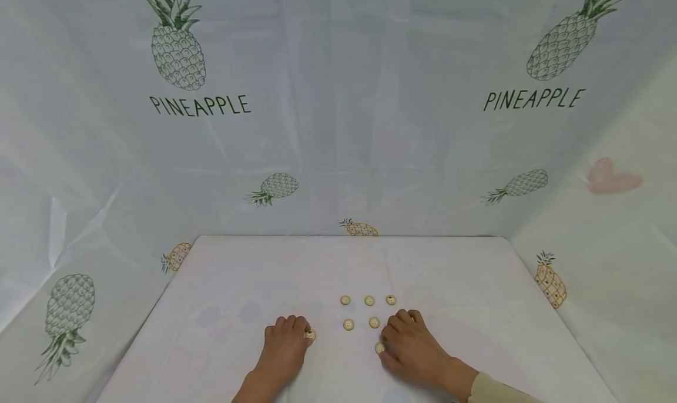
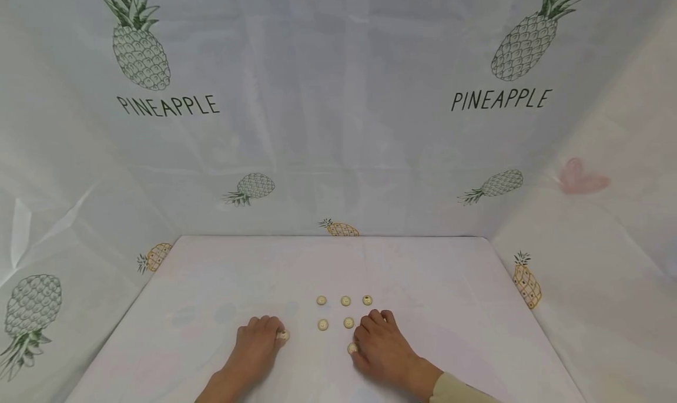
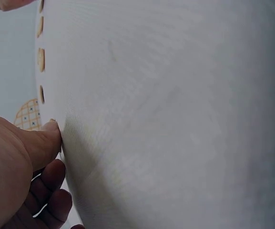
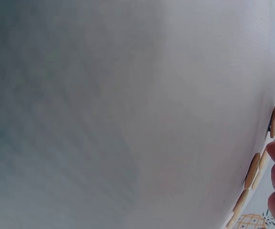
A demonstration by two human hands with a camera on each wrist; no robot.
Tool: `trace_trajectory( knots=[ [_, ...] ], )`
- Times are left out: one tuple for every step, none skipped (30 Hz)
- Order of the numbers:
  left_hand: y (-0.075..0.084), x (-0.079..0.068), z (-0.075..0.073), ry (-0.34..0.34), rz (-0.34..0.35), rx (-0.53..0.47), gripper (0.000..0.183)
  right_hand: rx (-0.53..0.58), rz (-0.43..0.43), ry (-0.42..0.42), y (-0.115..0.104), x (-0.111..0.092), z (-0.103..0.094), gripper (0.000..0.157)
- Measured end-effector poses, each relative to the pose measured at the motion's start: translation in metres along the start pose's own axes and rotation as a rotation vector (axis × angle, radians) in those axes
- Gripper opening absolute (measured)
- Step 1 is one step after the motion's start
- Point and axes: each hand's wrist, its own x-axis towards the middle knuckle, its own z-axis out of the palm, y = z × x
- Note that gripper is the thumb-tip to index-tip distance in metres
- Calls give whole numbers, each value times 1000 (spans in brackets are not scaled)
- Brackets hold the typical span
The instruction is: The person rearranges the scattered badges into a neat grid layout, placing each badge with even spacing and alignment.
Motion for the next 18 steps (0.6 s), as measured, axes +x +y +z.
trace_trajectory(
  knots=[
    [0,0,0,-1,0,2,23,2,-6,5,0,0,0,20],
    [0,0,-1,-2,1,2,23,2,-14,15,1,0,0,20],
    [0,0,-1,-4,2,2,23,0,-24,30,1,0,0,20],
    [1,0,-2,-6,2,2,23,1,-33,44,1,0,1,20],
    [1,0,-2,-10,1,0,23,2,-41,56,1,0,2,21],
    [1,0,-2,-8,3,2,23,2,-48,70,1,0,2,21],
    [1,0,-2,-6,4,3,24,-1,-54,79,1,1,3,21],
    [1,0,-2,-5,5,3,24,-5,-61,90,1,1,4,21],
    [1,0,-2,-4,6,4,24,-9,-65,96,1,2,4,21],
    [1,0,-2,-2,7,4,24,-11,-67,97,0,2,4,21],
    [0,0,-2,0,8,4,24,-13,-68,97,0,2,4,21],
    [0,-1,-2,3,10,6,24,-14,-66,95,0,2,4,21],
    [0,-1,-1,5,10,6,24,-14,-64,94,0,2,4,20],
    [0,-1,-1,8,12,6,24,-15,-62,91,-1,2,4,20],
    [-1,-1,0,12,13,8,24,-14,-60,90,-1,2,4,20],
    [-1,-1,1,13,14,8,24,-14,-60,89,-1,2,4,19],
    [-2,-1,1,14,13,9,25,-14,-58,89,-1,2,4,19],
    [-2,-1,1,17,13,11,24,-15,-57,88,-2,2,4,19]
  ],
)
